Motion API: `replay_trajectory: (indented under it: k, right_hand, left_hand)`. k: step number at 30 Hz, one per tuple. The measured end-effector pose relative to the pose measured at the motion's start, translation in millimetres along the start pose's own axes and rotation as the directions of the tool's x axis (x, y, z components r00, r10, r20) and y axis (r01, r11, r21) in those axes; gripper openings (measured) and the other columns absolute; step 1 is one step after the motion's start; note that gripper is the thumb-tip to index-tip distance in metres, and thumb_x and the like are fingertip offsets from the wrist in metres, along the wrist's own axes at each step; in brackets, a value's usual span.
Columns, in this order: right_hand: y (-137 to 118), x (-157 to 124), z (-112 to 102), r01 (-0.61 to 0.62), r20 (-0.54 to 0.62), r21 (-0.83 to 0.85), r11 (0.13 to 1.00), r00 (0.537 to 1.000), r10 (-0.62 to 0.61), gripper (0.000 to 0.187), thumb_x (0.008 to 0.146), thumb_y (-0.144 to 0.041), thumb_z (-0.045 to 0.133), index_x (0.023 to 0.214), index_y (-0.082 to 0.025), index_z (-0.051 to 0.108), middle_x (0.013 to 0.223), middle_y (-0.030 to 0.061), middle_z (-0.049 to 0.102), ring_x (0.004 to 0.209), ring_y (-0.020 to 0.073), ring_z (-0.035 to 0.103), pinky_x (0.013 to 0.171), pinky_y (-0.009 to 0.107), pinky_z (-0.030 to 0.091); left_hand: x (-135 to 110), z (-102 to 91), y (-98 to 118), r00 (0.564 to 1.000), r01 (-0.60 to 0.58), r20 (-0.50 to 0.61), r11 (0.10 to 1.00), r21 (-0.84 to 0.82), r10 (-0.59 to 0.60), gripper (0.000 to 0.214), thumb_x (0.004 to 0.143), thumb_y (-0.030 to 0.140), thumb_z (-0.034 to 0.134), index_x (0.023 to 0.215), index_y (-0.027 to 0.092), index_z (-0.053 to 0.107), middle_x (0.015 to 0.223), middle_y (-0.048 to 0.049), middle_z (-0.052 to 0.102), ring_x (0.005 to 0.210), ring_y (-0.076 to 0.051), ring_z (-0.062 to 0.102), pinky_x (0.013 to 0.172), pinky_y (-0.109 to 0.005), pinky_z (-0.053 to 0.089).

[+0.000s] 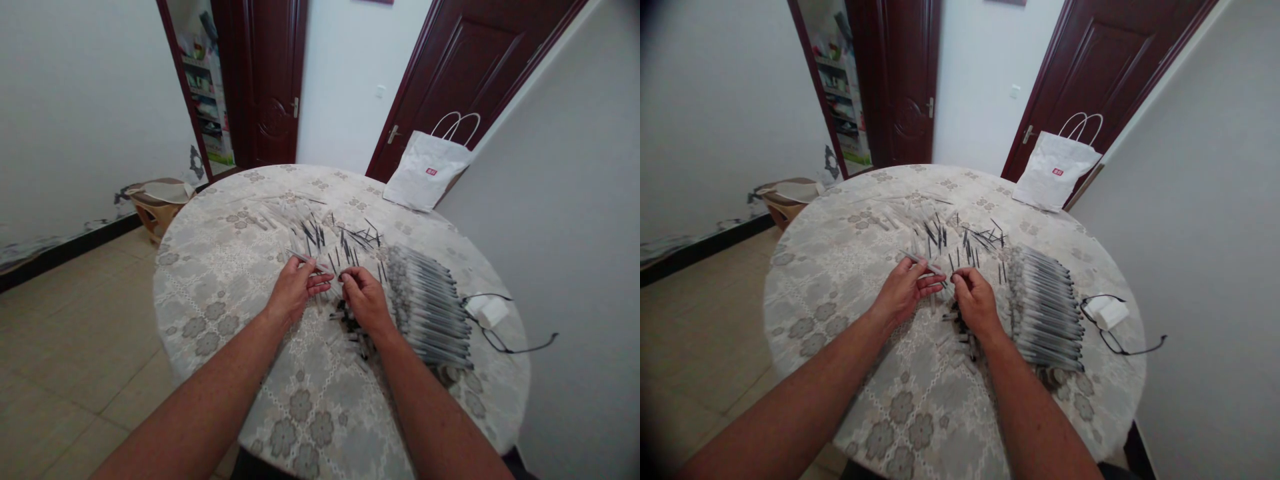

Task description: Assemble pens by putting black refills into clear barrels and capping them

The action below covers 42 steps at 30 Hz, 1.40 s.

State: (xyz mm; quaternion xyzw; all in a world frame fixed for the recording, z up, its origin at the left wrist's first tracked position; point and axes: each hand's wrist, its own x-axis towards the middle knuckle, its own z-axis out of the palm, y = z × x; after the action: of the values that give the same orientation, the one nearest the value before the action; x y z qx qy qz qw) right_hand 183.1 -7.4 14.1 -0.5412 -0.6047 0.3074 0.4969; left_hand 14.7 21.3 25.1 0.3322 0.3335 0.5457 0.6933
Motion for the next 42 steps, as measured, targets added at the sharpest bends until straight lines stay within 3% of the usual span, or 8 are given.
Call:
replay_trajectory:
  k: [4, 20, 42]
  right_hand:
    - [1.6, 0.3, 1.2, -0.027, 0.022, 0.078, 0.997, 0.999, 0.025, 0.028, 0.092, -0.046, 0.057, 0.101, -0.021, 0.065, 0.063, -0.0046, 0.056, 0.051, 0.0122, 0.050, 0.050, 0.023, 0.040]
    - [-4.5, -3.4, 1.0, -0.001, 0.063, 0.069, 0.998, 0.998, -0.003, 0.028, 0.092, -0.046, 0.057, 0.098, -0.021, 0.067, 0.060, -0.0049, 0.056, 0.051, 0.0118, 0.051, 0.050, 0.023, 0.041]
    - [-2.8, -3.7, 4.6, -0.033, 0.023, 0.106, 0.994, 0.999, 0.031, 0.031, 0.092, -0.050, 0.057, 0.096, -0.021, 0.064, 0.061, -0.0045, 0.057, 0.051, 0.0123, 0.052, 0.050, 0.023, 0.043]
  left_hand:
    - [-0.6, 0.5, 0.6, 1.000, -0.006, 0.016, 1.000, 0.012, 0.006, 0.031, 0.086, 0.039, 0.069, 0.100, 0.023, 0.046, 0.096, -0.0055, 0.071, 0.084, -0.022, 0.075, 0.074, -0.037, 0.061]
    - [-2.9, 1.9, 1.5, 0.999, 0.012, 0.029, 1.000, 0.010, -0.012, 0.032, 0.085, 0.039, 0.070, 0.098, 0.022, 0.047, 0.093, -0.0052, 0.071, 0.078, -0.020, 0.075, 0.071, -0.035, 0.061]
    - [-5.3, 4.5, 2.7, 0.999, 0.002, 0.052, 1.000, -0.012, -0.002, 0.035, 0.084, 0.039, 0.073, 0.098, 0.022, 0.046, 0.094, -0.0050, 0.071, 0.080, -0.020, 0.075, 0.071, -0.033, 0.060]
